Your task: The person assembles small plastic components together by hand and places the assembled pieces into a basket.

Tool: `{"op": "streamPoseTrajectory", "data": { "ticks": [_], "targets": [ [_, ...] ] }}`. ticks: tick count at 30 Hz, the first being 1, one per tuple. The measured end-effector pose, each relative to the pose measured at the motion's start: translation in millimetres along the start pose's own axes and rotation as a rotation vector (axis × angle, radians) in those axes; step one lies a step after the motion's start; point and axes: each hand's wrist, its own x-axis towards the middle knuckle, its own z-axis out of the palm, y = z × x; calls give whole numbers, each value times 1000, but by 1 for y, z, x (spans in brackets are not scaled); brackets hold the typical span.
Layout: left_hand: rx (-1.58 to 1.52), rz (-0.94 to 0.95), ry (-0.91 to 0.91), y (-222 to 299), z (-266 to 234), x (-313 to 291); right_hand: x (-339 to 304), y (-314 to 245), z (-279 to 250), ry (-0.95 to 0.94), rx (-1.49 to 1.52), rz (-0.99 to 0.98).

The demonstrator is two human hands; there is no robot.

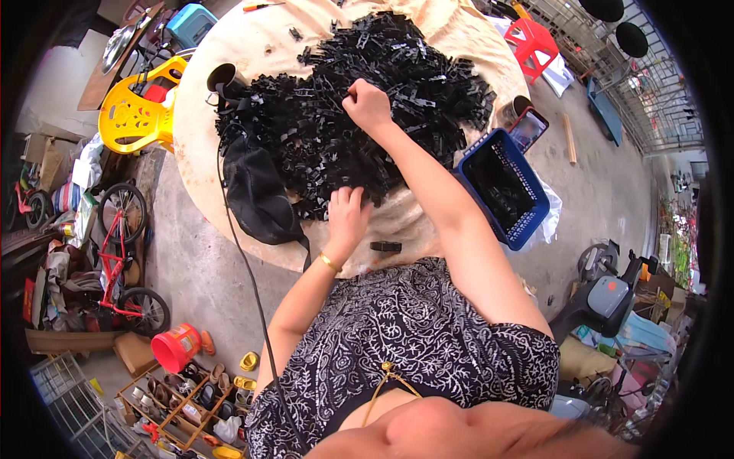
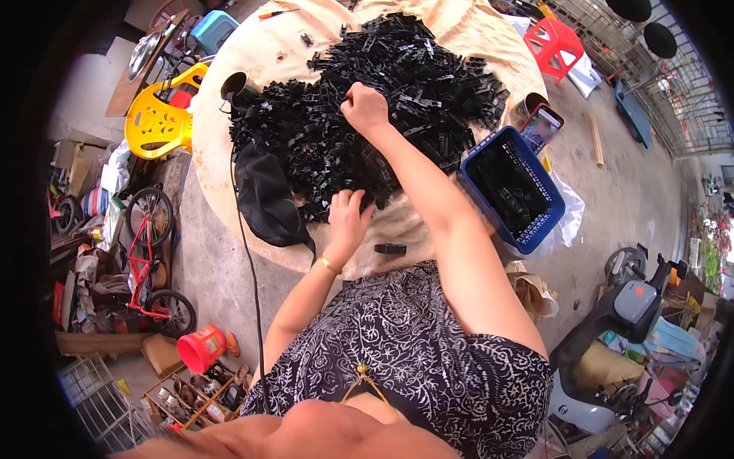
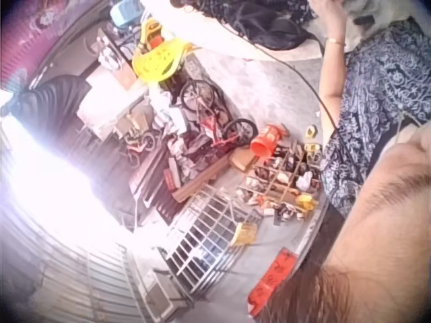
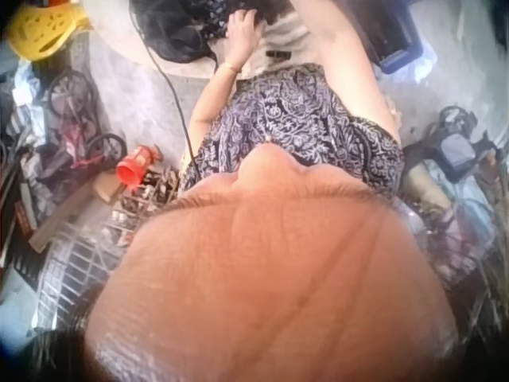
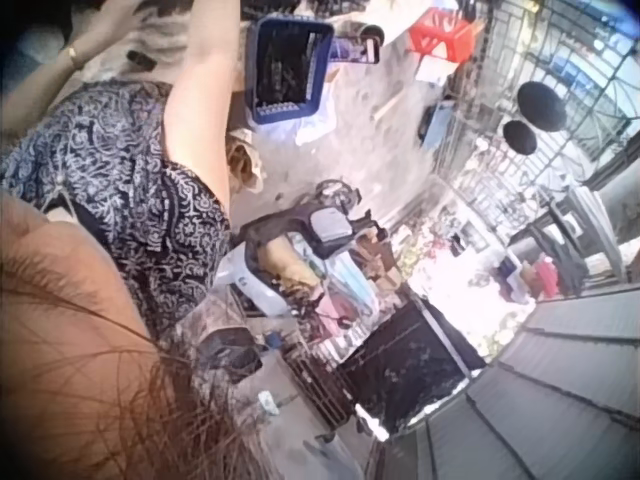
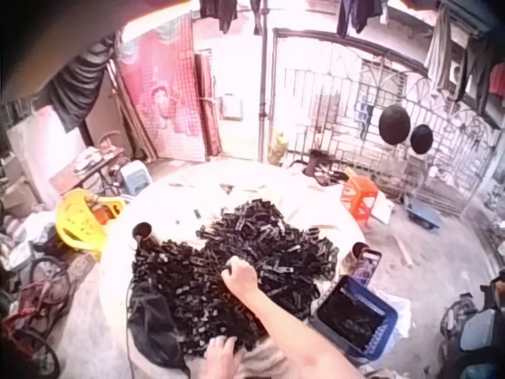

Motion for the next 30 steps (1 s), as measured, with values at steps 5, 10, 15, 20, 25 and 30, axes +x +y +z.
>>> {"op": "streamPoseTrajectory", "data": {
  "ticks": [5, 10, 15, 20, 25, 30],
  "targets": [
    [240, -45, 31, -1, 11, 28, -55, 31, -57, 280, 83, -301],
    [181, 117, 38, 3, 9, 28, -166, 69, -87, 123, -59, -379],
    [299, 162, -180, 12, 23, 11, -258, 78, -90, -123, -131, -429],
    [329, 181, -231, 9, 37, 4, -274, 77, -89, -124, 26, -306],
    [-135, 163, -243, 7, 31, -12, -270, 80, -84, -152, 12, -113],
    [-666, -268, -404, 8, 22, -34, -263, 72, -84, -178, -36, -120]
  ]
}}
